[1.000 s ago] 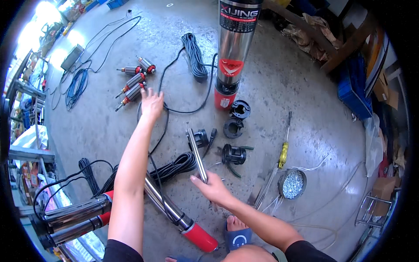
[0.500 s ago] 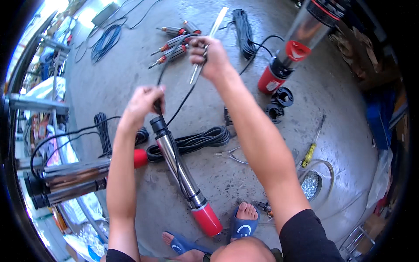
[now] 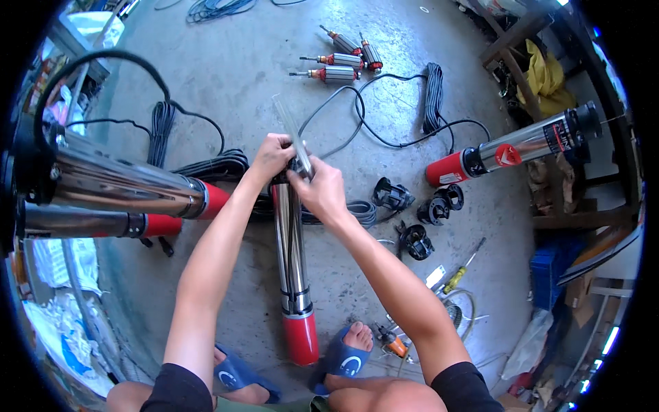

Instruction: The person assembles components of submersible pumps by hand and using a pneumatic screwdriver while sitting on the floor.

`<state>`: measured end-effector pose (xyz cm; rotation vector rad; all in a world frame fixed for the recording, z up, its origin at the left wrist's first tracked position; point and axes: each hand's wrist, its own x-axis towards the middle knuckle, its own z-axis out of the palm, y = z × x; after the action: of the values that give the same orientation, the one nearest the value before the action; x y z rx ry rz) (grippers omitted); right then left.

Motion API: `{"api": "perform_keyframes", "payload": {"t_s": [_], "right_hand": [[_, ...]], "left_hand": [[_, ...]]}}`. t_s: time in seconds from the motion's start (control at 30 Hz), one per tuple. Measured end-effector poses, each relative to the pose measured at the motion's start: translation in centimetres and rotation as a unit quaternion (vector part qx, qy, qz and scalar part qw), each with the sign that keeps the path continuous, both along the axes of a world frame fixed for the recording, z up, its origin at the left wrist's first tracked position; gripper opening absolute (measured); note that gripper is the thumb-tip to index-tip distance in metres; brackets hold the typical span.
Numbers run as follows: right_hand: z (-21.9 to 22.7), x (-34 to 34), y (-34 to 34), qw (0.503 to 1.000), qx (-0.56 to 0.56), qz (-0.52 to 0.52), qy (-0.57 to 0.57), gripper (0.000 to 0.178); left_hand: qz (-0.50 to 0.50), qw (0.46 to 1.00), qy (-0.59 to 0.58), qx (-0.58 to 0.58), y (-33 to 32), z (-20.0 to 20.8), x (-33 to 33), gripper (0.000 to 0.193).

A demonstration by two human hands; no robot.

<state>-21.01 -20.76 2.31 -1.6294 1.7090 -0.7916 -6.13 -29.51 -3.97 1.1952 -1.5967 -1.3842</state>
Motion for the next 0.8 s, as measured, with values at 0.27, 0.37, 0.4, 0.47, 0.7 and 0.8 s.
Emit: {"api": "perform_keyframes", "payload": {"t_s": [0.27, 0.37, 0.4, 0.47, 0.7, 0.8], "right_hand": [[-0.6, -0.4, -2.6, 0.998, 0.024, -0.041, 0.029, 0.031], [-0.3, -0.1, -2.6, 0.997, 0.010, -0.056, 0.042, 0.031], [-0.3, -0.4, -2.4, 0.997, -0.004, -0.064, 0.039, 0.031], [-0.5, -0.2, -1.8, 0.997, -0.010, -0.067, 0.030, 0.029], [0.1, 0.8, 2.6, 0.997, 0.004, -0.040, 0.071, 0.035], [-0.3, 0.7, 5.5, 0.995, -0.015, -0.085, -0.050, 0.039]], "left_hand": [[0.058, 0.990, 0.063, 0.115, -0.3, 1.4, -2.7, 0.018], [0.070, 0.990, 0.072, 0.094, -0.6, 0.5, -3.1, 0.016], [0.072, 0.992, 0.060, 0.080, -0.6, 0.5, -3.5, 0.016], [0.086, 0.994, 0.048, 0.048, -1.0, -1.0, -3.5, 0.016], [0.097, 0.976, 0.173, 0.092, 0.2, -0.2, -1.7, 0.016], [0.101, 0.965, 0.209, 0.122, -0.3, -1.5, -0.2, 0.022]]}}
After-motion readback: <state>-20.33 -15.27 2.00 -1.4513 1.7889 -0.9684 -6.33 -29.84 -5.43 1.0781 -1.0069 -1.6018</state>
